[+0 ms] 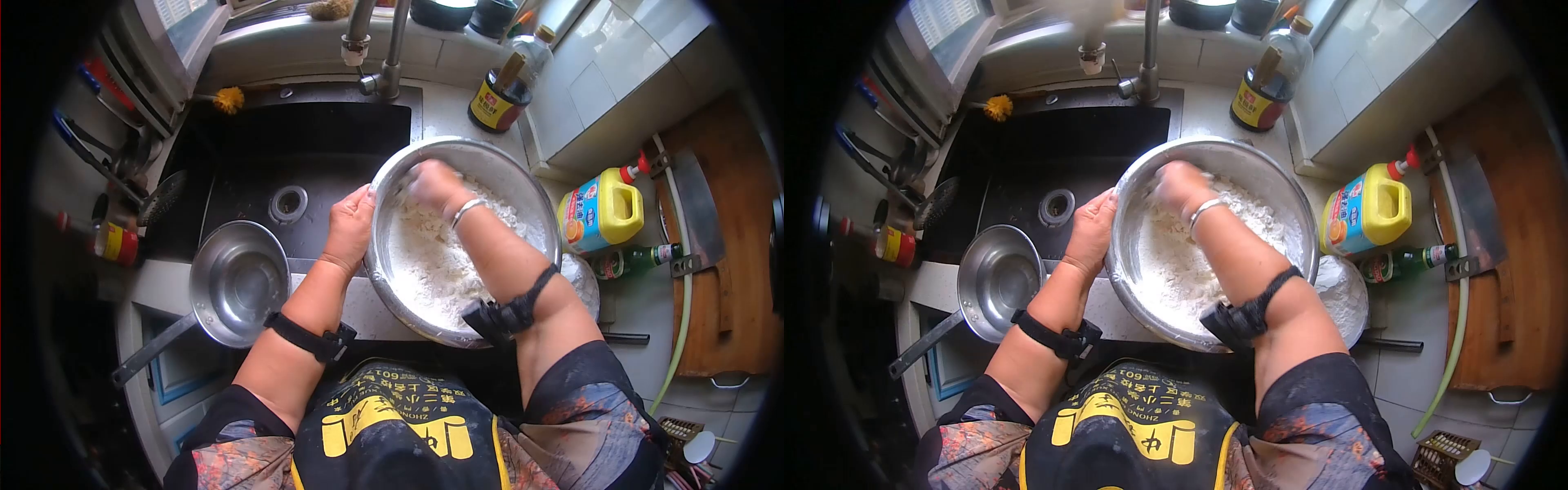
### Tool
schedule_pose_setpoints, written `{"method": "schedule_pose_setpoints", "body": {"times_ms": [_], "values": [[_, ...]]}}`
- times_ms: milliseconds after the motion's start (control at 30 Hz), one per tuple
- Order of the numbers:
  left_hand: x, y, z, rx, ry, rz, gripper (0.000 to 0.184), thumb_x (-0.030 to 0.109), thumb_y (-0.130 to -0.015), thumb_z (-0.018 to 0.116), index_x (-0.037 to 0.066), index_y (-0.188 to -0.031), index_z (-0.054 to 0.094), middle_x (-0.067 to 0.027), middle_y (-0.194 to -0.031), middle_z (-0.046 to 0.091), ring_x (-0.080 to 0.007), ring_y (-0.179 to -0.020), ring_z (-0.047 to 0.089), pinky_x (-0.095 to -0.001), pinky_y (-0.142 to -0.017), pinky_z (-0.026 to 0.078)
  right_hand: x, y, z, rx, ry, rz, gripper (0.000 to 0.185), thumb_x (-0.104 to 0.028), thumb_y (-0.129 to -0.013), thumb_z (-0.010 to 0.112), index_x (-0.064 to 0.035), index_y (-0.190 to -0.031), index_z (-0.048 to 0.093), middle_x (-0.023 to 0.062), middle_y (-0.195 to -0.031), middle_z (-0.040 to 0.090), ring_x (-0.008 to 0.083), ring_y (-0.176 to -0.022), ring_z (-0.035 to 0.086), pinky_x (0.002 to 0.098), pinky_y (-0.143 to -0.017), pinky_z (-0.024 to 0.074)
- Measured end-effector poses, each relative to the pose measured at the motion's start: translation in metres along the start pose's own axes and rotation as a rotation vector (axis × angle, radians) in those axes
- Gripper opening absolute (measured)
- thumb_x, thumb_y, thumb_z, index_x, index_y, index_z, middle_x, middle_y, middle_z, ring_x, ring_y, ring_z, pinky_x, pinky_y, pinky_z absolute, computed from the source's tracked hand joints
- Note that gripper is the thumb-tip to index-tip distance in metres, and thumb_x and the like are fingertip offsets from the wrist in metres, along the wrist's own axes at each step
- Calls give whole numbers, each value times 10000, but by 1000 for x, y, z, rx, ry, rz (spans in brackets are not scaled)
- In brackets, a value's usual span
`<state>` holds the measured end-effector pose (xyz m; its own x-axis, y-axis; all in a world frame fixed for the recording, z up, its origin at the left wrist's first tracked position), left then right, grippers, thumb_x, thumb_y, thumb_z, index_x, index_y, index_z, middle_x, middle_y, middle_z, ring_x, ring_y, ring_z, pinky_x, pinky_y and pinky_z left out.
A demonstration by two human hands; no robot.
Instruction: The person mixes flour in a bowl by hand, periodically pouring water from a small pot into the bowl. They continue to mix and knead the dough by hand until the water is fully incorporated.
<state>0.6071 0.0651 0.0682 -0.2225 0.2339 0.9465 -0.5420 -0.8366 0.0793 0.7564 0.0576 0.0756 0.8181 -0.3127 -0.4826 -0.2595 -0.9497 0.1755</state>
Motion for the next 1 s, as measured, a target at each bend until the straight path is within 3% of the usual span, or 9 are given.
{"method": "schedule_pose_setpoints", "body": {"times_ms": [133, 200, 233, 333, 433, 500, 600, 767, 1000], "values": [[2, 1, 2, -5, -3, -30, 258, 180, -900, 444, -5, -1017, 581, -7, -881, 597, -53, -770, 519, -202, -693, 431, 14, -6, -4, 129, 5, 156, 213, -151, -688, 552, -9, -825, 632, 188, -848, 613, 322, -808, 593, 373, -752, 456], [2, -3, 2, 14, 5, -43, 258, 177, -898, 446, -8, -1014, 583, -10, -875, 600, -54, -762, 522, -202, -685, 434, -9, 2, 30, -71, -286, -22, 191, -144, -676, 569, -15, -804, 627, 197, -832, 612, 331, -789, 595, 363, -738, 457], [3, -6, 0, 19, 3, -41, 258, 177, -897, 448, -10, -1013, 583, -12, -872, 601, -55, -758, 524, -202, -680, 435, -34, 23, 37, -144, -201, -116, 122, -97, -705, 564, -14, -784, 605, 161, -761, 621, 204, -696, 589, 323, -656, 453], [2, -14, -4, 17, -6, -40, 256, 167, -891, 458, -20, -1015, 582, -22, -868, 606, -61, -742, 530, -200, -657, 441, -64, 94, 44, -540, -112, -304, 200, -126, -678, 572, -21, -845, 606, 193, -803, 602, 309, -773, 581, 368, -723, 441], [-3, -16, 5, -34, 19, -49, 253, 152, -883, 475, -26, -1036, 571, -25, -886, 607, -62, -754, 534, -200, -666, 443, -70, 114, 35, -550, 68, -445, 168, -89, -663, 540, -5, -786, 618, 204, -794, 599, 328, -781, 582, 382, -717, 445], [-8, -16, 11, -47, -8, -65, 281, 84, -850, 497, -26, -1106, 532, -37, -951, 596, -72, -810, 535, -201, -724, 436, -80, 94, 21, -261, 338, -588, 148, -93, -683, 512, -8, -736, 621, 192, -771, 601, 325, -753, 589, 386, -695, 459], [4, -9, 20, -144, -104, -69, 390, -6, -775, 492, -16, -1165, 494, -50, -1013, 577, -86, -877, 525, -207, -793, 413, -28, 27, -19, -68, 499, -379, 185, -100, -727, 474, -36, -779, 641, 175, -838, 615, 297, -798, 606, 361, -727, 475], [7, -5, 16, -138, -171, -33, 474, -39, -689, 478, -23, -1163, 494, -70, -1016, 576, -102, -886, 535, -213, -809, 411, 76, 47, -74, 154, 509, 24, 175, -111, -747, 471, -40, -741, 630, 168, -840, 616, 305, -795, 601, 375, -697, 472], [1, 2, 9, 0, -79, 12, 468, -39, -668, 486, -61, -1135, 498, -98, -998, 577, -135, -863, 561, -228, -779, 438, 116, 143, -46, -68, 541, 90, 177, -137, -735, 491, -17, -722, 621, 174, -771, 606, 339, -730, 582, 401, -675, 464]]}}
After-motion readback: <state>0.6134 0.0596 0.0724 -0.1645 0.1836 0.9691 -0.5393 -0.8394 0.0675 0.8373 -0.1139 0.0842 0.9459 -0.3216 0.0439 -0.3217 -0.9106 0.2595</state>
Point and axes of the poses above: each hand's wrist, its own y-axis away from the middle knuckle, its own z-axis out of the palm, x = y × z, the point moved 7 cm from there along -y, towards the middle knuckle
